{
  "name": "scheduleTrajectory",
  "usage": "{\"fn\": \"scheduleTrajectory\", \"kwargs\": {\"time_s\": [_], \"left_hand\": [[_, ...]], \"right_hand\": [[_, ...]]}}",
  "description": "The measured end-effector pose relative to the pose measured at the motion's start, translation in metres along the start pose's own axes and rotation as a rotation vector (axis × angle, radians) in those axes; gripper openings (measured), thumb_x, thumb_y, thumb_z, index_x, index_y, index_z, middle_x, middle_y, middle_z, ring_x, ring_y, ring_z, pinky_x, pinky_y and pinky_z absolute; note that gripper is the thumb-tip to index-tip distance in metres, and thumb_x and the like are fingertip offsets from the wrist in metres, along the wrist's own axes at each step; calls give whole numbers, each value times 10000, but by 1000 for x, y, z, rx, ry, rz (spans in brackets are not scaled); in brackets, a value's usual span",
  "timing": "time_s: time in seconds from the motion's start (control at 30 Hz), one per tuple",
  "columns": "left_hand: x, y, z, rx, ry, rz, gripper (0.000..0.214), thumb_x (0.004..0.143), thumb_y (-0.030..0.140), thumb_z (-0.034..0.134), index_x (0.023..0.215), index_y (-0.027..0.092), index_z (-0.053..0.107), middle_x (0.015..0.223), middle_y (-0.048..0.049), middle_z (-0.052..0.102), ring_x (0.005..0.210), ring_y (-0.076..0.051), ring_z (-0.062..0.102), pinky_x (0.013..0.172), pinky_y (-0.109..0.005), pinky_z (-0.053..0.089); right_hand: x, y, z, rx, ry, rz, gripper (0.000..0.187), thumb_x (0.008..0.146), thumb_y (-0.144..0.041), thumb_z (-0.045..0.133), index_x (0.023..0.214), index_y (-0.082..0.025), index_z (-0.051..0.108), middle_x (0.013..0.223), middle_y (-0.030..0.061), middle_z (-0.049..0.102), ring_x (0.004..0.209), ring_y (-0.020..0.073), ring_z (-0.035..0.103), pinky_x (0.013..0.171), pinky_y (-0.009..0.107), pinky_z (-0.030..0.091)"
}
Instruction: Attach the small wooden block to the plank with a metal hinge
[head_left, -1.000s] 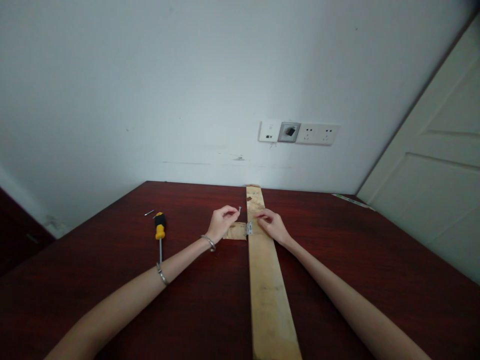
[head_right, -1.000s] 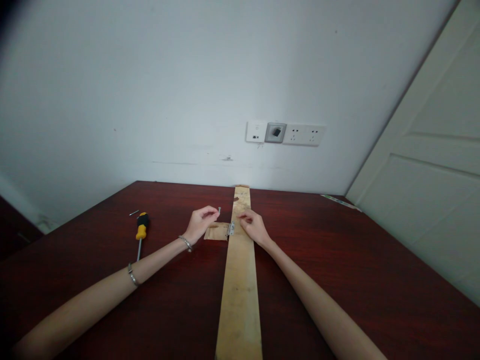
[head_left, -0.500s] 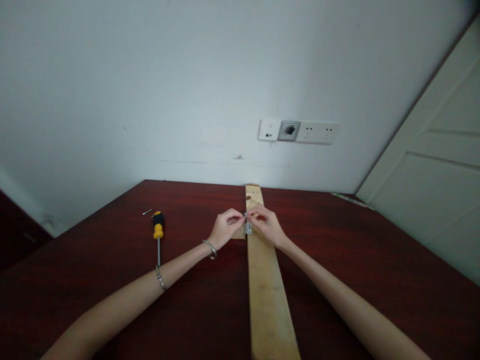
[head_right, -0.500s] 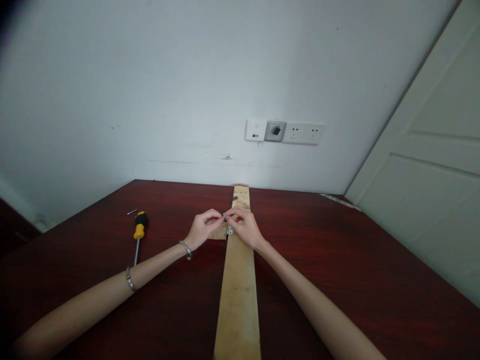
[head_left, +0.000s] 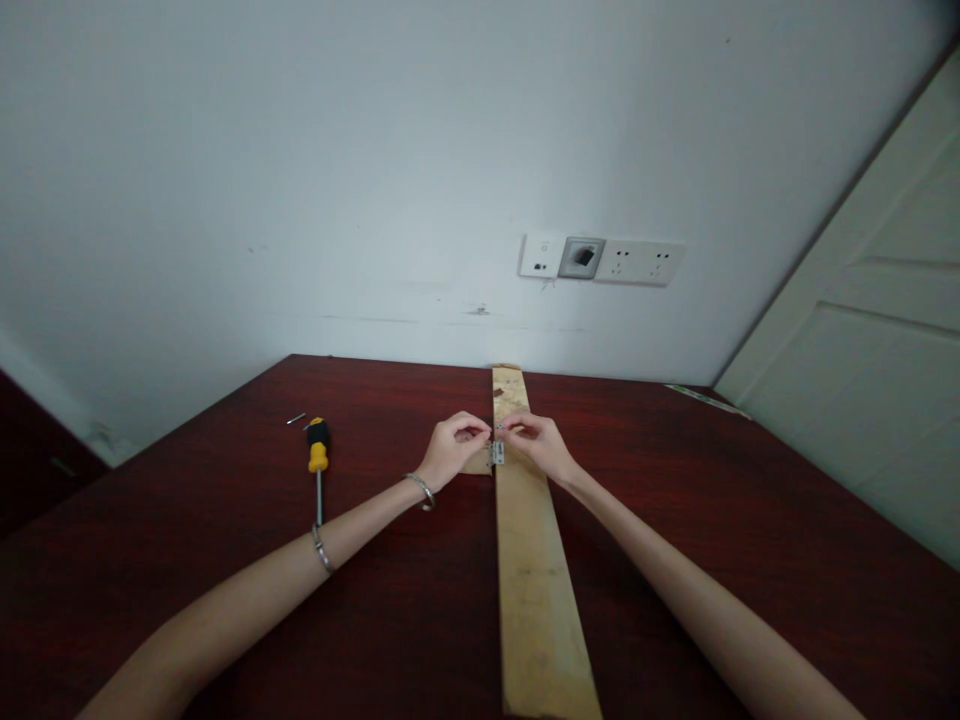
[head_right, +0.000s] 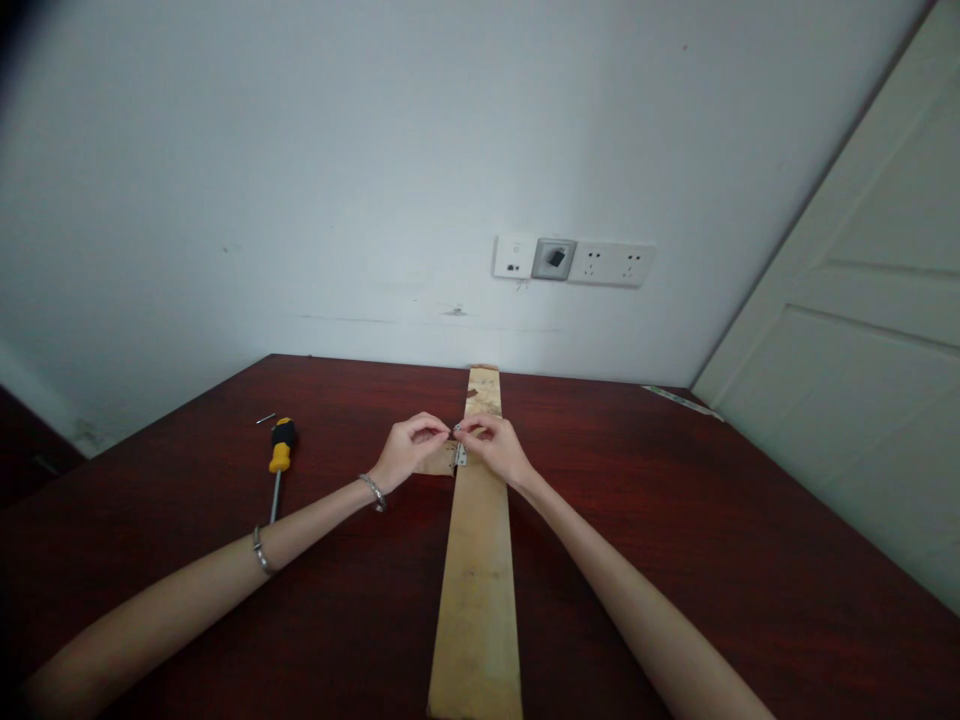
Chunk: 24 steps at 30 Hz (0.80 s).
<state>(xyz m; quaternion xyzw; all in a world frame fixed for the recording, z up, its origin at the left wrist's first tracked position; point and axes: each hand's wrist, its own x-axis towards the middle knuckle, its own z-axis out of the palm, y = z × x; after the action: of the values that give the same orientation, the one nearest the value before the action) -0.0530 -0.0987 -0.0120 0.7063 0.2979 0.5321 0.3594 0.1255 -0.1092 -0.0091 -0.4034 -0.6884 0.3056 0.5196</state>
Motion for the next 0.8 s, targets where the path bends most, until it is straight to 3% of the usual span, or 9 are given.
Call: {"fn": "scheduleTrajectory", "kwargs": {"time_s": [0.3, 0.47, 0.8], "left_hand": [[13, -8, -17, -17, 166, -160, 170, 717, 285, 657, 794, 136, 689, 797, -63, 680, 732, -170, 613, 656, -270, 488], [14, -11, -18, -51, 184, -184, 201, 703, 314, 677, 791, 134, 691, 775, -53, 681, 671, -152, 598, 609, -259, 486], [15, -10, -19, -56, 179, -196, 219, 704, 335, 674, 787, 133, 690, 783, -51, 685, 682, -150, 600, 591, -251, 497]], "right_hand": [[-7, 26, -11, -60, -80, 153, 230, 669, -394, 686, 721, -170, 671, 705, 30, 678, 591, 142, 581, 574, 265, 454], [-7, 30, -10, -86, -143, 173, 247, 672, -397, 686, 744, -161, 673, 664, 17, 661, 550, 123, 548, 544, 248, 432], [-8, 24, -9, -120, -198, 146, 196, 680, -350, 685, 746, -165, 688, 734, 27, 688, 659, 149, 596, 654, 279, 469]]}}
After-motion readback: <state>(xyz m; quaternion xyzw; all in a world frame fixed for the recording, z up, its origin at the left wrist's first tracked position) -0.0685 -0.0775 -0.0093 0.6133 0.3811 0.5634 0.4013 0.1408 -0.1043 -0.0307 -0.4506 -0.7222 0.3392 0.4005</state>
